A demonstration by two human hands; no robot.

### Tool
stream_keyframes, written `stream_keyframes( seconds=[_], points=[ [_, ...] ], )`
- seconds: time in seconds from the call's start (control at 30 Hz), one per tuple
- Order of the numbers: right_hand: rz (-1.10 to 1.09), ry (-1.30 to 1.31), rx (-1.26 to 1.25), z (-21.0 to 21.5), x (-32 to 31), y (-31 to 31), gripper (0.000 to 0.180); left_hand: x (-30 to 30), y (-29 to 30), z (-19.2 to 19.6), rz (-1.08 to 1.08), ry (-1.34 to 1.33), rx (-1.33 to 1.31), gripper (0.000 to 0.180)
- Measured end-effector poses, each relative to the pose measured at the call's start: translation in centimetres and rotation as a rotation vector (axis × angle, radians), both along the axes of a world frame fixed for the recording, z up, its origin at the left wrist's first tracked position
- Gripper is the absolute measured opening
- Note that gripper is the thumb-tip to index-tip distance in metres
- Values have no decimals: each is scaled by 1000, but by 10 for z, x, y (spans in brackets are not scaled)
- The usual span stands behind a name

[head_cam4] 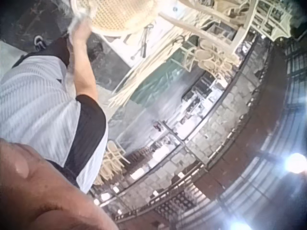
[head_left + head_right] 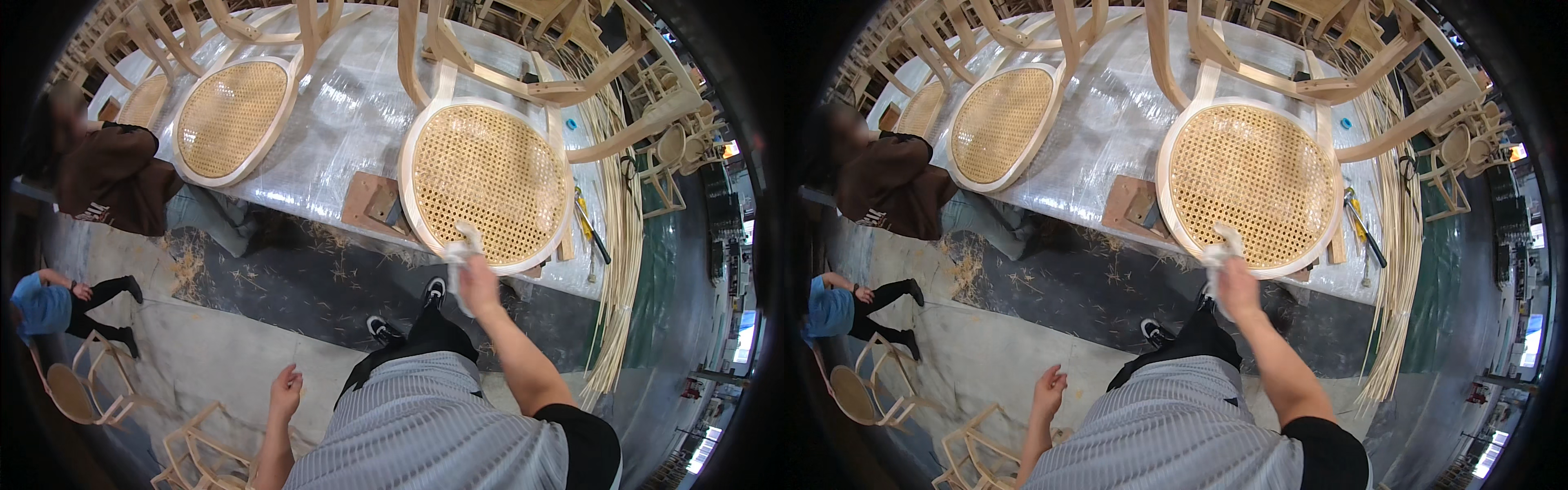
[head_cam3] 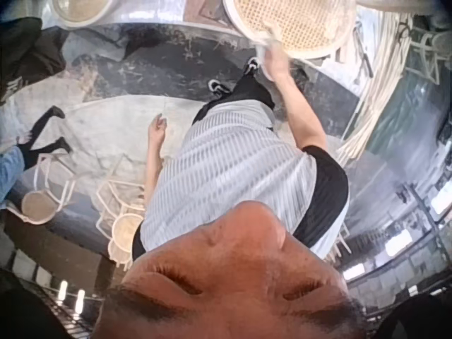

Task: The person secures a woven cane seat into a wooden chair frame using a hammer and a wooden block, tapping around the perimeter to seat the cane. They wipe the seat with a cloth, flip the chair upright, then return it to the workbench and continue tapping the cane edges.

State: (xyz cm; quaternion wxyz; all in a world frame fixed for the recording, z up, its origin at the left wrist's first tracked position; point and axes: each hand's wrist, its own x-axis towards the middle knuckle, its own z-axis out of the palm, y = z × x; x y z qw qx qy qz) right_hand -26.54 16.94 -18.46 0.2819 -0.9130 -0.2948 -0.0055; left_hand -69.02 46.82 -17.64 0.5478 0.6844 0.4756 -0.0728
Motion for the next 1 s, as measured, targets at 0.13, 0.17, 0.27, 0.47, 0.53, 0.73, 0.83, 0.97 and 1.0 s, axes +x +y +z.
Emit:
stream_keyframes(
  seconds=[0.13,0.17,0.27,0.47,0.53,0.73,0.83,0.97,1.0],
  points=[
    [-163,-87,-158,30,14,-73,20,-35,-18,12,-48,329,10,48],
    [-158,-77,-181,30,15,-76,20,-39,-23,11,-33,360,-21,48],
    [0,-62,-136,11,11,-36,22,-34,-31,5,77,238,-192,48],
    [65,13,-166,14,14,6,19,15,-2,-7,-83,18,-14,48],
    [7,-4,-208,26,22,-44,23,15,4,-3,-20,-13,-52,50],
    [150,-35,-134,22,26,-41,17,-6,-1,6,21,135,-94,50],
    [196,9,-93,11,22,5,22,8,-10,4,50,29,-143,50],
    [208,-8,-173,27,26,-30,28,13,-15,7,5,-20,-74,49],
    [192,-8,-191,31,26,-40,29,11,-18,9,23,-28,-65,49]
  ],
)
